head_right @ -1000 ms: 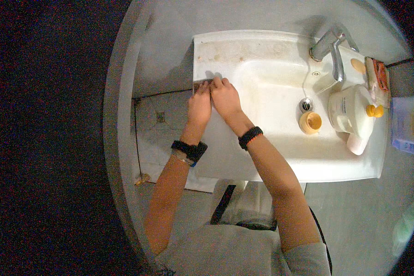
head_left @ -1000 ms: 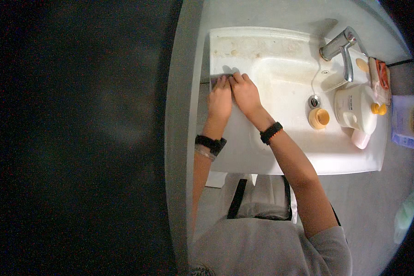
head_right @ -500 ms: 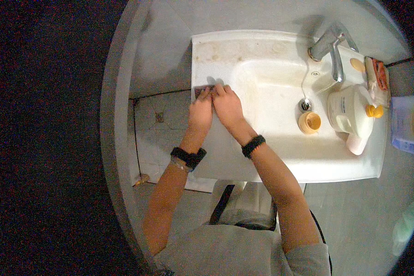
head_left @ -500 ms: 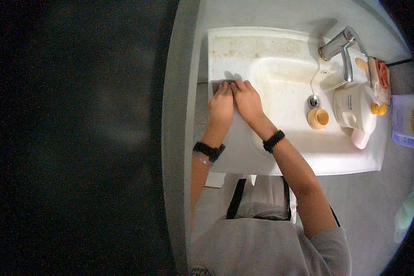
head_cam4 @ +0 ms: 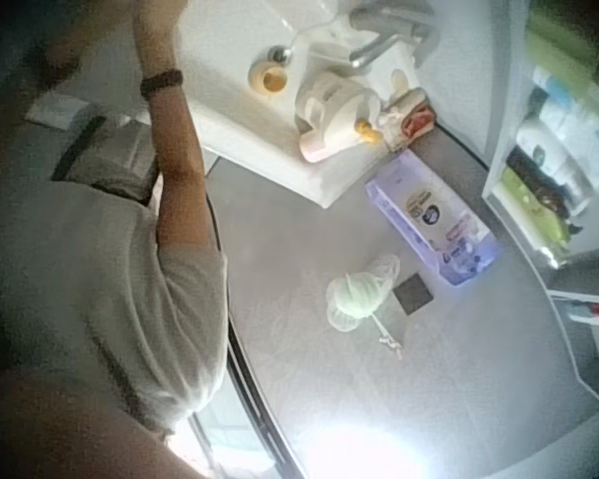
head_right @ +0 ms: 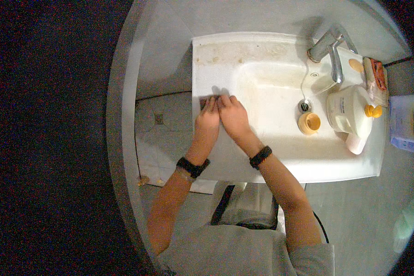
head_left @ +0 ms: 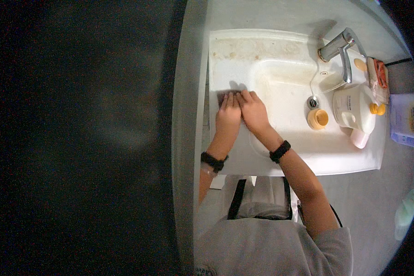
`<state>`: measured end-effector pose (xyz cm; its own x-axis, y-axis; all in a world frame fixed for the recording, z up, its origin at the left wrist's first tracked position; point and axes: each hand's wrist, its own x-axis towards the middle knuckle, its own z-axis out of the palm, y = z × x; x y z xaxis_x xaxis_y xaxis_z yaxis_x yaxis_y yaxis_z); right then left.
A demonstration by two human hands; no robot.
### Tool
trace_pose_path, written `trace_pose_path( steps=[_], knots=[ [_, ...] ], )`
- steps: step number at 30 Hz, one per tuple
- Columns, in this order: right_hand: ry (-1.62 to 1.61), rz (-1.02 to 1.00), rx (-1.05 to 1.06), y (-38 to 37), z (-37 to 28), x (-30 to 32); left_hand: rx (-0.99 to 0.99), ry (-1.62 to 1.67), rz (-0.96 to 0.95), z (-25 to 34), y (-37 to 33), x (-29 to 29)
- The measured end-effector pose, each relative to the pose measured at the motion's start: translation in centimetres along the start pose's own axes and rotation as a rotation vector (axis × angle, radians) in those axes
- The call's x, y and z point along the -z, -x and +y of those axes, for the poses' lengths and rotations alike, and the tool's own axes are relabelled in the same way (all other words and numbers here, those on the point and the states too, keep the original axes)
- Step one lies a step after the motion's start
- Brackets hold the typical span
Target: The person cleans the edges and basin of a bathroom sink using a small cloth.
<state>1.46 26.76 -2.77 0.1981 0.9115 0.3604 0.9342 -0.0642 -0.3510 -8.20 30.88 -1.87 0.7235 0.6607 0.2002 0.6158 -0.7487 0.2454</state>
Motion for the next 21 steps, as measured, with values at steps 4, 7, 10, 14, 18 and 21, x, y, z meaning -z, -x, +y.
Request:
trace_pose_path(
  steps=[4, 7, 10, 14, 18, 21],
  knots=[
    [-0.025, -0.039, 0.08, 0.9, -1.7, 0.0, 0.005, -0.191, 0.061, -1.2, 2.7, -0.1],
    [-0.01, -0.022, 0.111, -0.6, -2.2, -0.6, 0.109, -0.112, 0.074, -2.1, 1.5, 0.5],
    [-0.062, 0.028, 0.095, -2.6, -2.5, -1.8, 0.229, -0.002, 0.103, -3.2, 0.2, 0.6],
    [-0.129, 0.072, 0.096, -3.9, -2.3, -2.0, 0.224, -0.093, 0.185, -3.4, -0.7, 0.7],
    [-0.208, 0.095, 0.115, -4.6, -1.6, -2.0, 0.365, 0.062, 0.126, -3.3, -1.5, 0.3],
    [-0.248, 0.1, 0.12, -5.8, -1.2, -2.3, 0.518, 0.284, 0.072, -4.4, -2.4, -0.1]
  ],
)
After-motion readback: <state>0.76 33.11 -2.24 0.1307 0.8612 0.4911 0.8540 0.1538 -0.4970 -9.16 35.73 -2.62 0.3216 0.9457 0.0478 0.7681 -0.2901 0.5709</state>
